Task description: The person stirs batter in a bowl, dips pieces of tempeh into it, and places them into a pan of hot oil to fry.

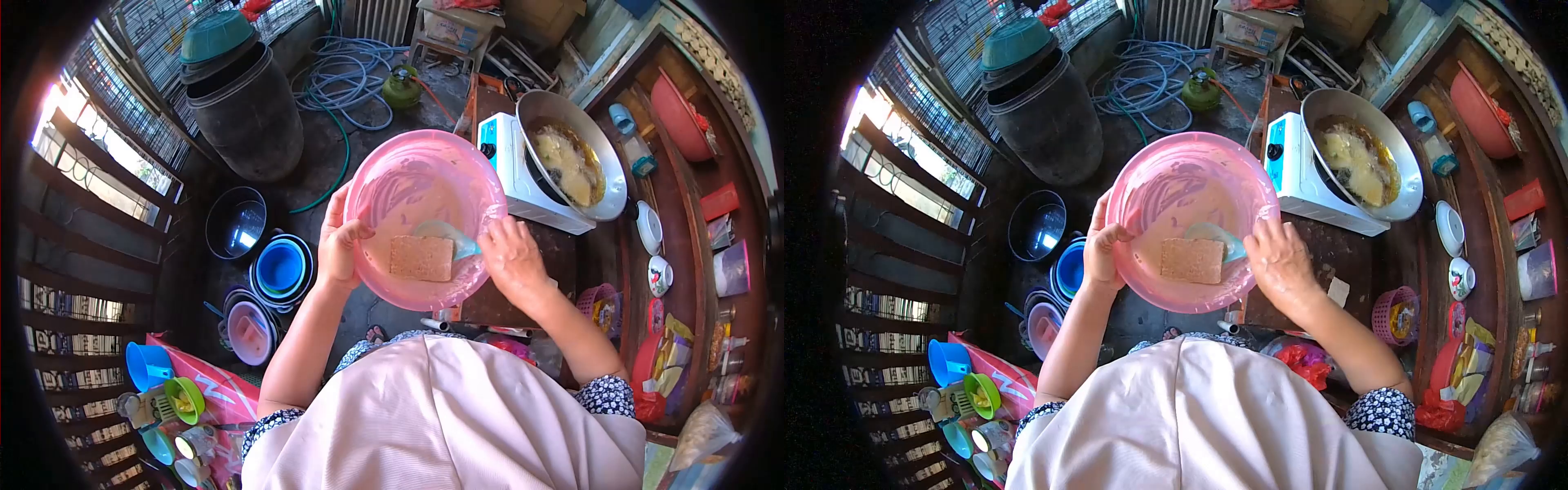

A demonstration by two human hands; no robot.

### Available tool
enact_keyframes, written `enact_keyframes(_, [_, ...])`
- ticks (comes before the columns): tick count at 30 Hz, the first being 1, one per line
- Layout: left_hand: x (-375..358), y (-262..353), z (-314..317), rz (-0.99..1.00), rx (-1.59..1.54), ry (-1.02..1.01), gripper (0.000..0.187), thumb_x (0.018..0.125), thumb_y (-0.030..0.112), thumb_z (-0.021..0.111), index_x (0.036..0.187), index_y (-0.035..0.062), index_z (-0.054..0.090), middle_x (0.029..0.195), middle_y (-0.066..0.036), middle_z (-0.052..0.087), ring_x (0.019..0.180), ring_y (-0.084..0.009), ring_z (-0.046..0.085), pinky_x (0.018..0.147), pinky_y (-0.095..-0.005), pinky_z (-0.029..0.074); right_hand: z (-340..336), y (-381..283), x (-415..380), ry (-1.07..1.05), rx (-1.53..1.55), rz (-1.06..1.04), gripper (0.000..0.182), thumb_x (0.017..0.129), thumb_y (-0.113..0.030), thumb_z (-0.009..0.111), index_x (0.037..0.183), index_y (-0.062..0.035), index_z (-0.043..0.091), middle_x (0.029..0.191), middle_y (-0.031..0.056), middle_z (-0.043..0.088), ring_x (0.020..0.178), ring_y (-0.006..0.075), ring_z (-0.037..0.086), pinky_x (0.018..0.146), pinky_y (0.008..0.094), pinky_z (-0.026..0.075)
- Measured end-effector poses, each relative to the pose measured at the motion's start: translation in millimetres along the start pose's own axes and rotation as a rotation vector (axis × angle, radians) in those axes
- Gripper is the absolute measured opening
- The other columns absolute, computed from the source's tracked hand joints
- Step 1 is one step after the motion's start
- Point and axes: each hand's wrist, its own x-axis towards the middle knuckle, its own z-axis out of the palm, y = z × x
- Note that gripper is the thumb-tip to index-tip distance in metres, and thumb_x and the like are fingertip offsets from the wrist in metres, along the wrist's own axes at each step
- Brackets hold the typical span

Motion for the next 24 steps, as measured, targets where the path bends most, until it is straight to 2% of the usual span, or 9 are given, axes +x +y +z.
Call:
enact_keyframes(3, [3,13,-1,0.029,0.041,-0.029,0.067,0.054,-0.001,0.049,0.120,0.0060,0.046,0.114,-0.011,0.053,0.106,-0.0242,0.052,0.093,-0.0341,0.044,-20,15,3,-0.047,0.034,0.095,0.017,0.080,-0.010,0.049,0.096,-0.0063,0.055,0.081,0.0090,0.054,0.078,0.0225,0.056,0.068,0.0353,0.045])
enact_keyframes(7, [5,26,-1,0.096,0.075,-0.107,0.068,0.054,-0.006,0.047,0.121,0.0057,0.046,0.113,-0.009,0.054,0.107,-0.0221,0.052,0.094,-0.0328,0.041,-41,27,21,0.128,0.049,0.044,0.027,0.079,-0.010,0.052,0.105,-0.0089,0.058,0.077,0.0055,0.052,0.076,0.0209,0.054,0.064,0.0343,0.042])
enact_keyframes(9, [5,29,0,0.102,0.080,-0.129,0.069,0.054,-0.006,0.047,0.122,0.0053,0.046,0.114,-0.009,0.054,0.107,-0.0212,0.052,0.093,-0.0320,0.041,-41,20,37,0.365,-0.028,0.147,0.030,0.078,-0.011,0.054,0.107,-0.0125,0.061,0.076,0.0041,0.051,0.074,0.0200,0.053,0.063,0.0332,0.040])
enact_keyframes(11, [6,29,3,0.157,0.120,-0.172,0.069,0.054,-0.007,0.047,0.122,0.0047,0.045,0.115,-0.009,0.053,0.107,-0.0204,0.052,0.093,-0.0316,0.041,-25,8,51,0.424,-0.042,0.161,0.035,0.077,-0.009,0.053,0.110,-0.0157,0.062,0.075,0.0034,0.051,0.073,0.0193,0.052,0.063,0.0328,0.040])
enact_keyframes(14, [4,34,2,0.154,0.109,-0.174,0.069,0.055,-0.008,0.047,0.123,0.0042,0.045,0.116,-0.009,0.053,0.107,-0.0196,0.052,0.092,-0.0309,0.041,-21,-18,55,0.441,0.054,0.064,0.037,0.076,-0.008,0.052,0.110,-0.0169,0.062,0.075,0.0026,0.052,0.072,0.0180,0.051,0.064,0.0322,0.039])
enact_keyframes(16, [0,39,-2,0.152,0.130,-0.146,0.067,0.056,-0.006,0.048,0.122,0.0041,0.045,0.114,-0.009,0.054,0.104,-0.0195,0.053,0.090,-0.0301,0.042,-32,-35,48,0.353,0.144,-0.096,0.036,0.076,-0.007,0.050,0.108,-0.0175,0.063,0.077,0.0018,0.053,0.072,0.0168,0.051,0.065,0.0316,0.039])
enact_keyframes(21, [-5,45,-12,0.106,0.112,-0.124,0.065,0.057,-0.004,0.047,0.121,0.0038,0.046,0.112,-0.010,0.055,0.103,-0.0203,0.054,0.089,-0.0304,0.043,-43,-51,69,0.492,0.108,0.014,0.034,0.079,-0.012,0.047,0.109,-0.0173,0.062,0.078,0.0008,0.054,0.075,0.0154,0.052,0.073,0.0314,0.037])
enact_keyframes(23, [-7,50,-10,0.089,0.114,-0.105,0.065,0.056,-0.004,0.047,0.121,0.0037,0.046,0.111,-0.010,0.055,0.102,-0.0209,0.054,0.089,-0.0309,0.044,-34,-57,74,0.582,0.031,-0.208,0.033,0.080,-0.014,0.047,0.109,-0.0173,0.062,0.080,0.0003,0.055,0.077,0.0154,0.052,0.077,0.0330,0.037])
enact_keyframes(24, [-10,56,-11,0.102,0.097,-0.079,0.065,0.056,-0.004,0.046,0.120,0.0036,0.046,0.111,-0.011,0.055,0.102,-0.0217,0.054,0.089,-0.0316,0.045,-33,-61,68,0.526,0.050,-0.284,0.032,0.080,-0.015,0.046,0.107,-0.0168,0.062,0.081,0.0006,0.056,0.078,0.0156,0.053,0.080,0.0342,0.036])
